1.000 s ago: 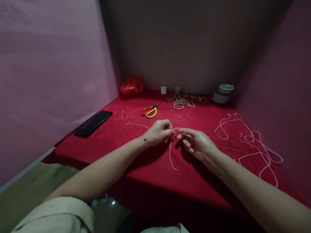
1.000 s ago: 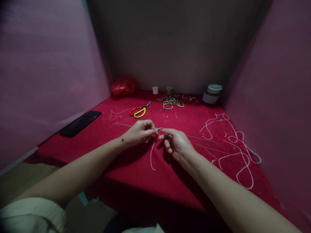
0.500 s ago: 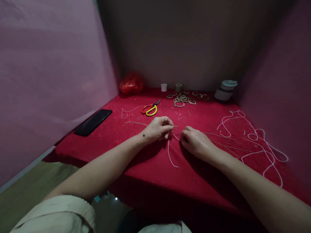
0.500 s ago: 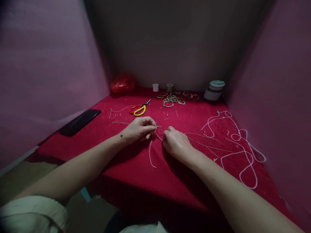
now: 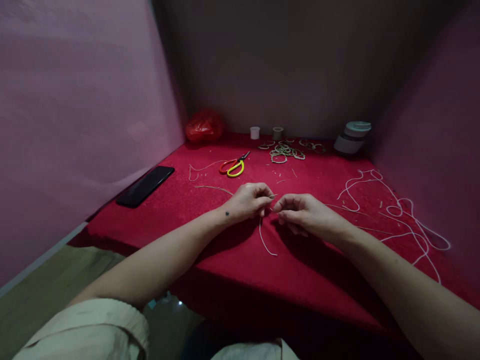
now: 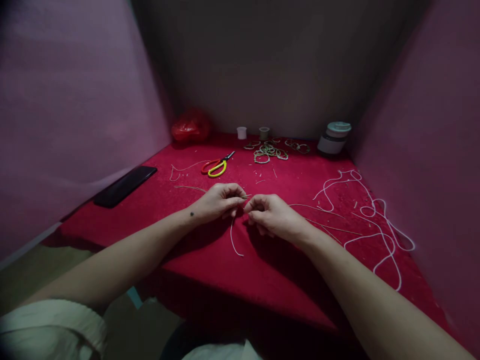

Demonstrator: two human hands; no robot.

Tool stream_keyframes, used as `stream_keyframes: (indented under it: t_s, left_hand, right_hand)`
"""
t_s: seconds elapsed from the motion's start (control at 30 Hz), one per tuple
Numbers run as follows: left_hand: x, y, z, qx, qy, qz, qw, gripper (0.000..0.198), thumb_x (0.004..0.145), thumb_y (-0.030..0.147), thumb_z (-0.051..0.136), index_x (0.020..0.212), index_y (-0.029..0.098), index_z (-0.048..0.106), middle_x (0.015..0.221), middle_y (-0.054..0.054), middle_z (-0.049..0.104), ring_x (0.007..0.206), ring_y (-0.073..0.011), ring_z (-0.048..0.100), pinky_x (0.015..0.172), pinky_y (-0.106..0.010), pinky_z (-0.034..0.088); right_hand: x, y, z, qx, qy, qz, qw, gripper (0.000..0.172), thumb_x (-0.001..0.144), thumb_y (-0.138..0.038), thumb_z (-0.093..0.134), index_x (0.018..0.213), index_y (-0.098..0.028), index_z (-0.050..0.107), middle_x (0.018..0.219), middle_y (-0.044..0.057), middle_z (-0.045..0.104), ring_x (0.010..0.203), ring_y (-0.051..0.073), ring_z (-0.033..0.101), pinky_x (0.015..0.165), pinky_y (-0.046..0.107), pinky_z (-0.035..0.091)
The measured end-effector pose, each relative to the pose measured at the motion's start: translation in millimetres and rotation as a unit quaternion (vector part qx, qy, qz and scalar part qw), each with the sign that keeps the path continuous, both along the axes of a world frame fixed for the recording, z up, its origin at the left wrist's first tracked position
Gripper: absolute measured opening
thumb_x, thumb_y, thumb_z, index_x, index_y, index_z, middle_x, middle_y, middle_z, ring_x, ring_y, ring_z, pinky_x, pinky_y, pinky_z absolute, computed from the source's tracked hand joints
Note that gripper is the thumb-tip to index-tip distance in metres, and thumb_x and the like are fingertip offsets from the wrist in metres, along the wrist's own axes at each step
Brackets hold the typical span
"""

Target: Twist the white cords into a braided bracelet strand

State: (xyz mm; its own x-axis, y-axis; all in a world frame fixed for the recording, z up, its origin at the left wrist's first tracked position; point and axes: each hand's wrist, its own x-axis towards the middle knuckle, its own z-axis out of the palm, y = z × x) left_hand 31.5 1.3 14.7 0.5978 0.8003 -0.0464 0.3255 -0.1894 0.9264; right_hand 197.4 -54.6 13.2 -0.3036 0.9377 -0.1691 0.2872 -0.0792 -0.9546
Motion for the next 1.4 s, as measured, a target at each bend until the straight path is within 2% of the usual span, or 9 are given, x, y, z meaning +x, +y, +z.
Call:
stream_keyframes:
  t_s: [0.3,0.67,0.77,0.87,0.93,1.03,1.23,1.3,1.4]
  left_hand:
    - [-4.9,0.2,-5.0,0.056,0.065,-0.084,0.993,0.012,0.077,0.016,0.046,0.083,0.013,0.056,0.060,0.001,0.057,0.047,-0.0068,0.050,0.047,-0.019,0.040]
    - [-1.3,-4.1,-6.1,0.169,0.100,-0.049,0.979,0.013,0.076,0.016,0.049,0.073,0.013,0.060,0.059,0.001,0.058,0.055,-0.0073,0.051,0.053,-0.019,0.037]
    - [-2.0,-2.4,-8.0,0.173,0.082,-0.034,0.981,0.015,0.078,0.017,0.048,0.075,0.013,0.062,0.055,0.002,0.056,0.052,-0.0069,0.051,0.054,-0.019,0.038]
    - [-3.5,1.2,-9.9,0.163,0.071,-0.020,0.984,0.015,0.078,0.017,0.049,0.081,0.013,0.063,0.055,0.002,0.056,0.050,-0.0066,0.051,0.055,-0.019,0.039]
    - [-4.4,3.8,-10.7,0.150,0.068,-0.016,0.986,0.015,0.078,0.018,0.050,0.081,0.013,0.064,0.055,0.002,0.056,0.049,-0.0063,0.050,0.054,-0.020,0.040]
    - [-4.8,6.8,-11.0,0.134,0.052,-0.009,0.990,0.012,0.077,0.018,0.054,0.078,0.012,0.064,0.057,0.002,0.056,0.048,-0.0054,0.050,0.053,-0.020,0.039]
    - [-3.9,8.2,-8.1,0.072,0.011,0.023,0.997,0.007,0.075,0.014,0.057,0.074,0.011,0.063,0.047,0.005,0.048,0.041,-0.0039,0.043,0.045,-0.018,0.033]
    - [-3.7,8.0,-6.2,0.025,-0.010,0.031,0.999,0.006,0.075,0.013,0.057,0.076,0.010,0.063,0.044,0.006,0.047,0.039,-0.0030,0.040,0.043,-0.017,0.031]
    - [-3.5,7.5,-2.7,-0.036,-0.031,0.043,0.998,0.005,0.076,0.011,0.057,0.076,0.010,0.062,0.041,0.007,0.045,0.036,-0.0016,0.037,0.041,-0.016,0.028]
  right_hand:
    - [0.2,2.4,5.9,0.017,0.050,-0.055,0.997,0.014,0.069,-0.014,0.057,0.083,-0.015,0.059,0.050,-0.005,0.053,0.034,0.004,0.039,0.030,0.015,0.028]
    - [4.0,2.0,3.8,0.021,0.130,-0.019,0.991,0.023,0.069,-0.022,0.062,0.091,-0.016,0.057,0.068,-0.001,0.060,0.038,0.004,0.042,0.033,0.018,0.027]
    - [9.6,4.9,5.5,0.038,0.099,-0.026,0.994,0.028,0.069,-0.024,0.063,0.095,-0.016,0.058,0.068,-0.001,0.060,0.039,0.005,0.043,0.034,0.020,0.028]
    - [16.7,8.4,8.9,0.099,-0.029,-0.044,0.994,0.027,0.070,-0.021,0.060,0.096,-0.015,0.060,0.064,0.000,0.060,0.043,0.008,0.046,0.038,0.022,0.033]
    - [20.8,9.7,10.2,0.192,-0.165,-0.054,0.966,0.021,0.071,-0.016,0.057,0.090,-0.014,0.065,0.066,0.003,0.062,0.050,0.011,0.051,0.047,0.024,0.038]
    - [23.7,8.2,10.2,0.319,-0.342,-0.051,0.882,0.016,0.073,-0.012,0.053,0.077,-0.016,0.069,0.071,0.006,0.064,0.063,0.015,0.056,0.056,0.026,0.039]
    - [21.6,3.2,9.7,0.392,-0.503,-0.084,0.765,0.021,0.081,-0.020,0.051,0.076,-0.018,0.071,0.077,0.008,0.061,0.058,0.014,0.052,0.047,0.026,0.030]
    - [20.4,7.2,10.2,0.420,-0.479,-0.105,0.763,0.020,0.081,-0.022,0.053,0.075,-0.019,0.072,0.074,0.007,0.060,0.057,0.014,0.051,0.048,0.026,0.032]
    - [17.0,18.3,11.6,0.455,-0.370,-0.118,0.801,0.018,0.081,-0.022,0.055,0.076,-0.018,0.072,0.069,0.005,0.060,0.059,0.012,0.053,0.055,0.025,0.039]
